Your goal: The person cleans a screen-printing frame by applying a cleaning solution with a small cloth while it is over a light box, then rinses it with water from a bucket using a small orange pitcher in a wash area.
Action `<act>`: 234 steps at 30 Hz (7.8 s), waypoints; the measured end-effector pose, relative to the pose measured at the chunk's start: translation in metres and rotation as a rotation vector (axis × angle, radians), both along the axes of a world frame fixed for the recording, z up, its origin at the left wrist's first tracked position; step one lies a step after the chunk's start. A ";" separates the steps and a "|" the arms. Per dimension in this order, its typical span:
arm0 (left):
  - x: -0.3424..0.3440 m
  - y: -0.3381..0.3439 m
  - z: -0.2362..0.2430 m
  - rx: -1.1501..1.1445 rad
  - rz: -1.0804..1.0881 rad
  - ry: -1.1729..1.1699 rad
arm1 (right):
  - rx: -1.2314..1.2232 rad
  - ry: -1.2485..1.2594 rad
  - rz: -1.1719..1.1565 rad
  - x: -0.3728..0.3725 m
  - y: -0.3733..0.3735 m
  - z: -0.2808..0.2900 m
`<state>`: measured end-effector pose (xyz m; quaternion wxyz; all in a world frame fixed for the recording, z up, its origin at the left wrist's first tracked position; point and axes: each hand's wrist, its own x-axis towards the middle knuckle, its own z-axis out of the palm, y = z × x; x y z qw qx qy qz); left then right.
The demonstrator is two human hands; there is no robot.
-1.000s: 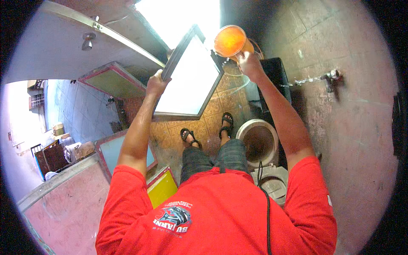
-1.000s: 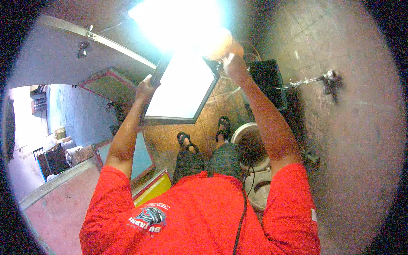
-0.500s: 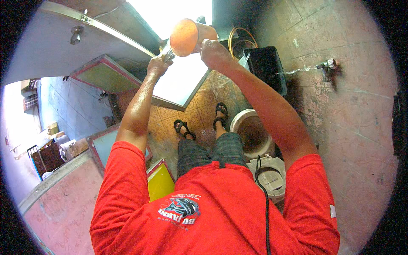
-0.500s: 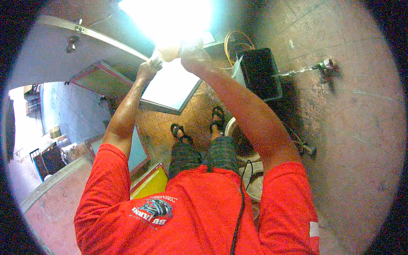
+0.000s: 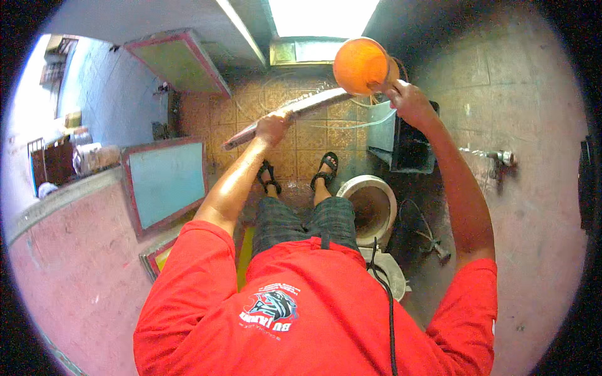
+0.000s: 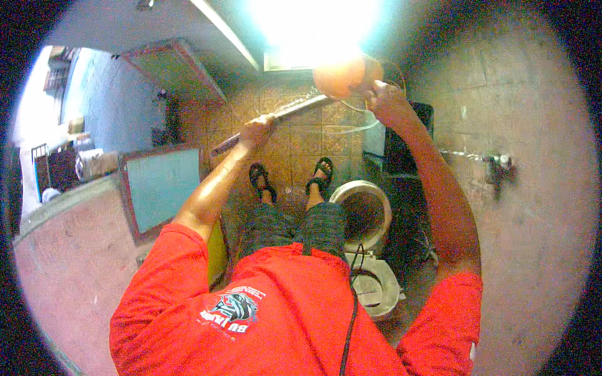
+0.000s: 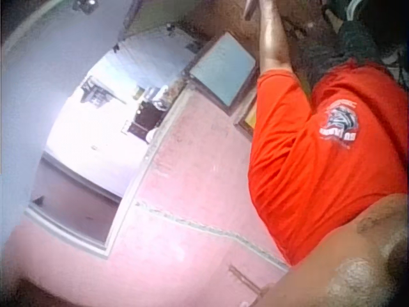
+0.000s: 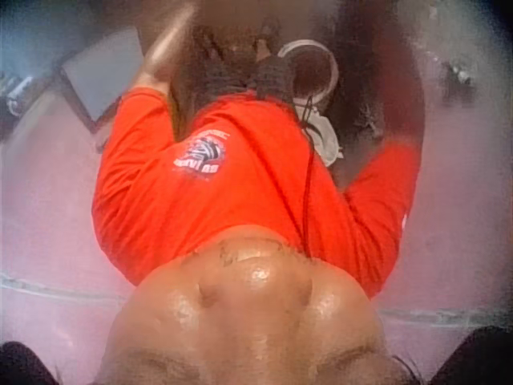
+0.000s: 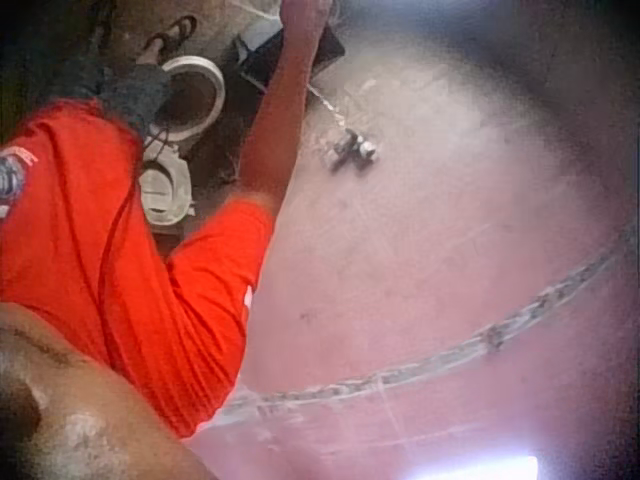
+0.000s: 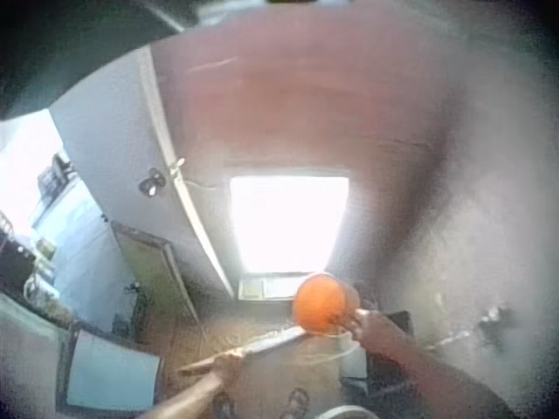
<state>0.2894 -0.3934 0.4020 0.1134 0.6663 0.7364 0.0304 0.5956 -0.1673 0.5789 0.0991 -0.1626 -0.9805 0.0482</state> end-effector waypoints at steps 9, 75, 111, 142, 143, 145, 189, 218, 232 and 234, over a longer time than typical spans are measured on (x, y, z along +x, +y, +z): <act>0.033 -0.051 -0.027 0.042 -0.094 -0.045 | -0.286 -0.649 -0.239 -0.029 -0.052 -0.022; 0.052 -0.418 0.052 0.330 1.392 -0.099 | -1.024 0.541 -1.158 0.222 -0.101 -0.056; -0.178 -0.407 -0.045 -1.271 0.914 0.047 | -0.861 0.356 -1.178 0.166 -0.131 -0.028; -0.454 -0.333 -0.096 0.002 2.173 -0.467 | -0.907 0.408 -1.544 -0.029 -0.215 0.019; -0.456 -0.313 -0.105 0.205 2.314 -0.537 | -0.925 0.438 -1.570 -0.032 -0.224 0.015; -0.462 -0.257 -0.097 0.480 2.104 -0.641 | -0.954 0.471 -1.606 -0.052 -0.227 0.022; -0.603 -0.006 0.002 -0.406 -0.368 0.217 | -1.014 1.017 -2.171 -0.032 -0.444 0.041; -0.027 0.262 0.075 -0.470 -0.223 -0.235 | -0.990 -0.213 -1.673 0.190 -0.028 -0.245; 0.048 0.382 0.038 -0.605 -0.223 -0.188 | -0.869 0.040 -1.607 0.252 -0.088 -0.393; 0.032 0.380 0.028 -0.529 -0.210 -0.196 | -1.253 0.296 -1.769 0.255 -0.091 -0.384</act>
